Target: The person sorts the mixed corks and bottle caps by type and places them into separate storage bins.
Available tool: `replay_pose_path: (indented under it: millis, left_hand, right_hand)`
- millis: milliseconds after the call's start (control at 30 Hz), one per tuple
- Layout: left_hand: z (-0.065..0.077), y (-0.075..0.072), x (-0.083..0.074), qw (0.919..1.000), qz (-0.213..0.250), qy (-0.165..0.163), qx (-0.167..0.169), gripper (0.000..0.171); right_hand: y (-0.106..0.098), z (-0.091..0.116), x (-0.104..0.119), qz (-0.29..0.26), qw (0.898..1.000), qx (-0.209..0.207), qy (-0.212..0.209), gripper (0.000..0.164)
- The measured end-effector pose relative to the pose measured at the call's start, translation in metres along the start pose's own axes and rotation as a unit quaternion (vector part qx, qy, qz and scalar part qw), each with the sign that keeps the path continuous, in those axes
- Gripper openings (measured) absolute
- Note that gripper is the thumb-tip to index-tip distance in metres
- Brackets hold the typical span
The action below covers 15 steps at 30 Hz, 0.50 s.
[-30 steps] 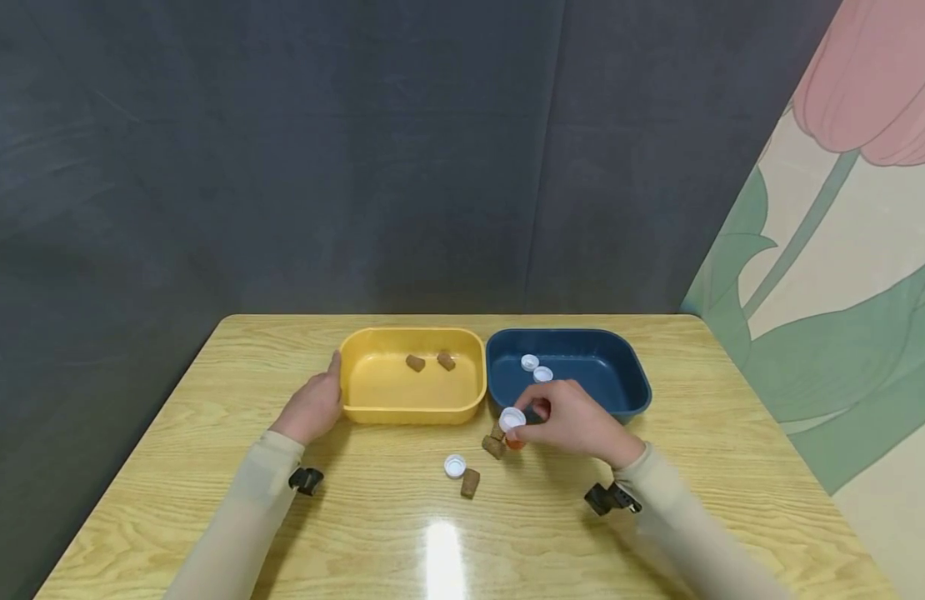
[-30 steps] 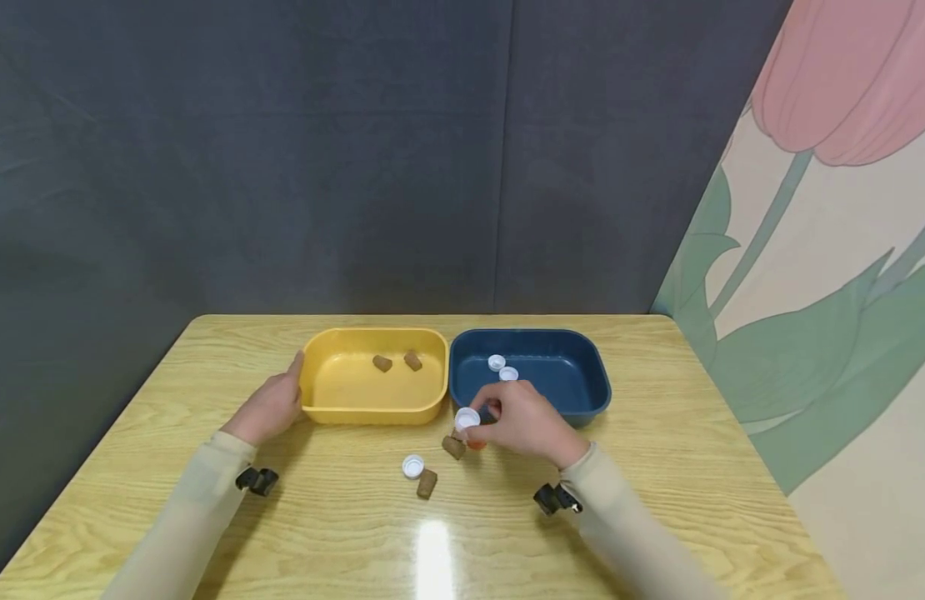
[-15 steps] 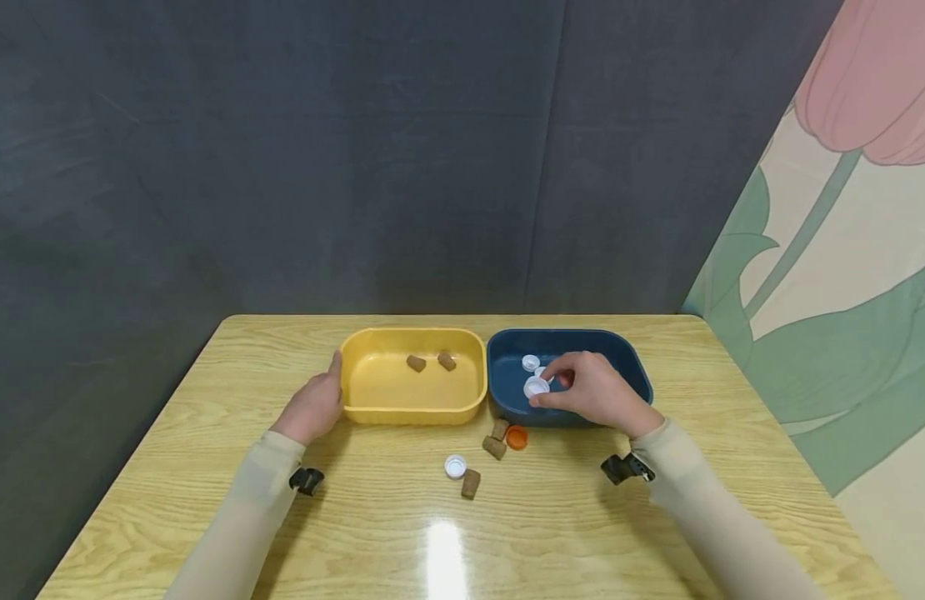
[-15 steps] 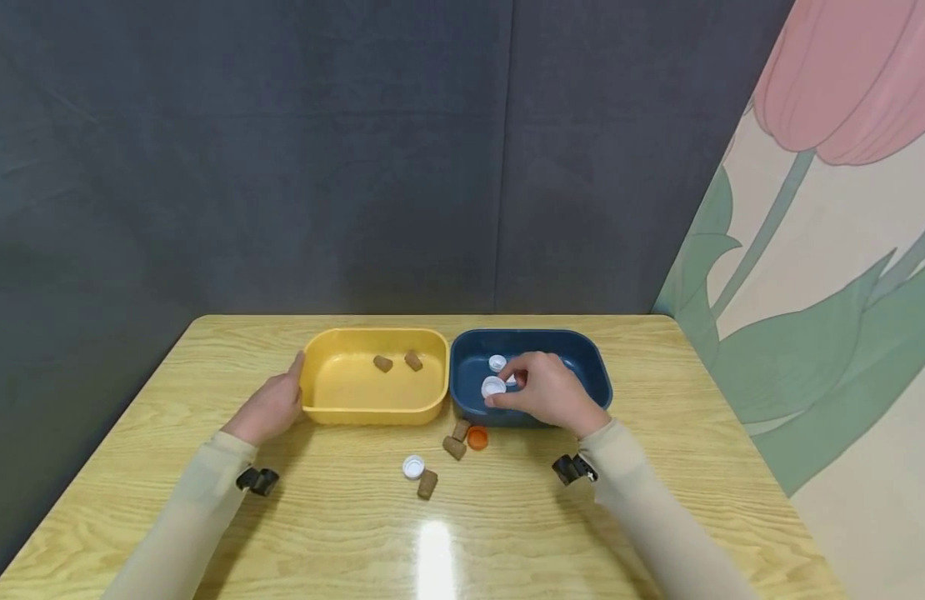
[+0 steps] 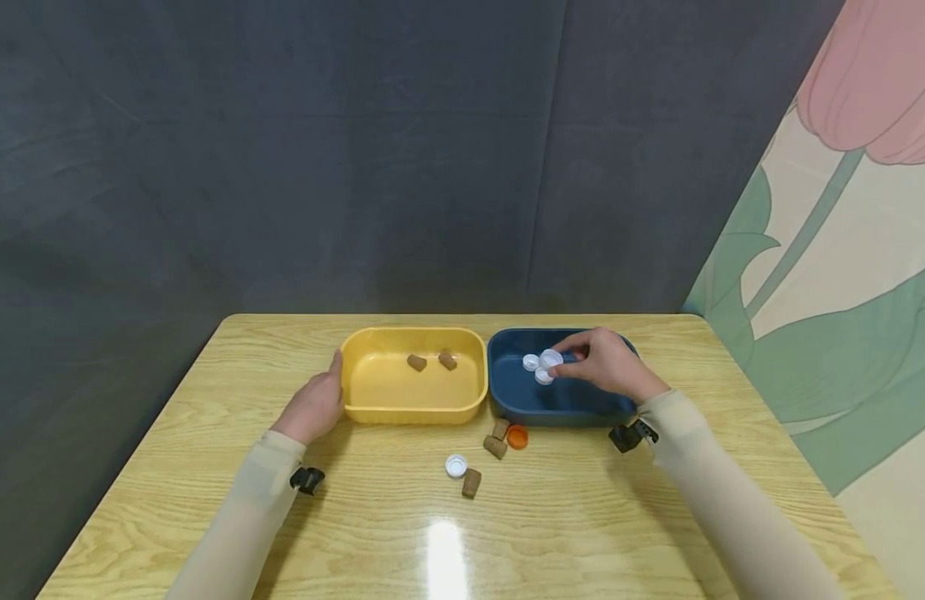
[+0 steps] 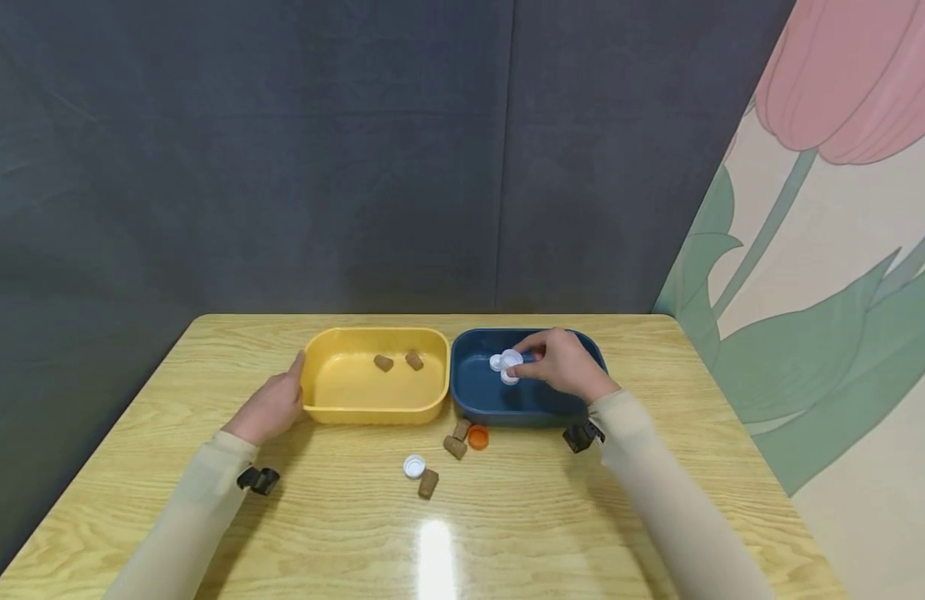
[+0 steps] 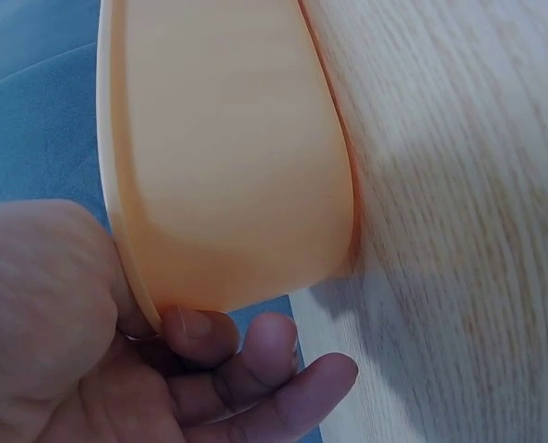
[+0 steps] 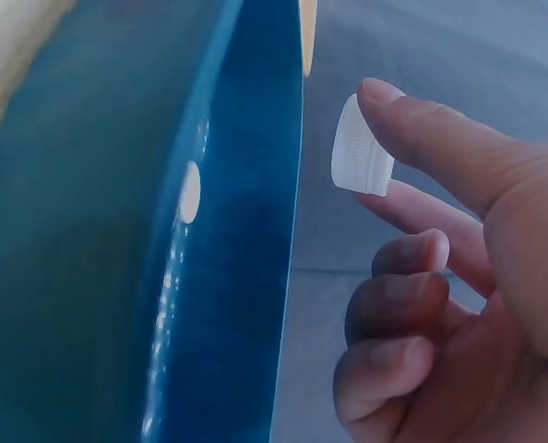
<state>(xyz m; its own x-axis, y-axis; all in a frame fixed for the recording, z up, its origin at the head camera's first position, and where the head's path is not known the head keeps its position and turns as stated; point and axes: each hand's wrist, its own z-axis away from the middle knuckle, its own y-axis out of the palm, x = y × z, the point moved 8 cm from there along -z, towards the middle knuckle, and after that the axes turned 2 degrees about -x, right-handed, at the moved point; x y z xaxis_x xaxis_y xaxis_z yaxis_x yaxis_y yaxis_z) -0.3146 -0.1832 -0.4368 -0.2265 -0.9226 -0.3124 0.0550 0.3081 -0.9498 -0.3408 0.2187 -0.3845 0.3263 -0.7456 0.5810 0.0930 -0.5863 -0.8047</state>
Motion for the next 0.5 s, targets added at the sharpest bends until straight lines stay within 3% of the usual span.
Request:
replay_pose_path:
  millis: [267,500]
  left_hand:
    - [0.000,0.000,0.000,0.9998,0.001,-0.013,0.013,0.060]
    - [0.000,-0.001,-0.001,0.9998,-0.001,-0.015,0.015,0.060]
  right_hand:
    - [-0.003,-0.013,-0.020,-0.045,0.998,0.015,0.031,0.033]
    - [-0.003,-0.022,-0.027,-0.038,0.998,0.027,0.040,0.035]
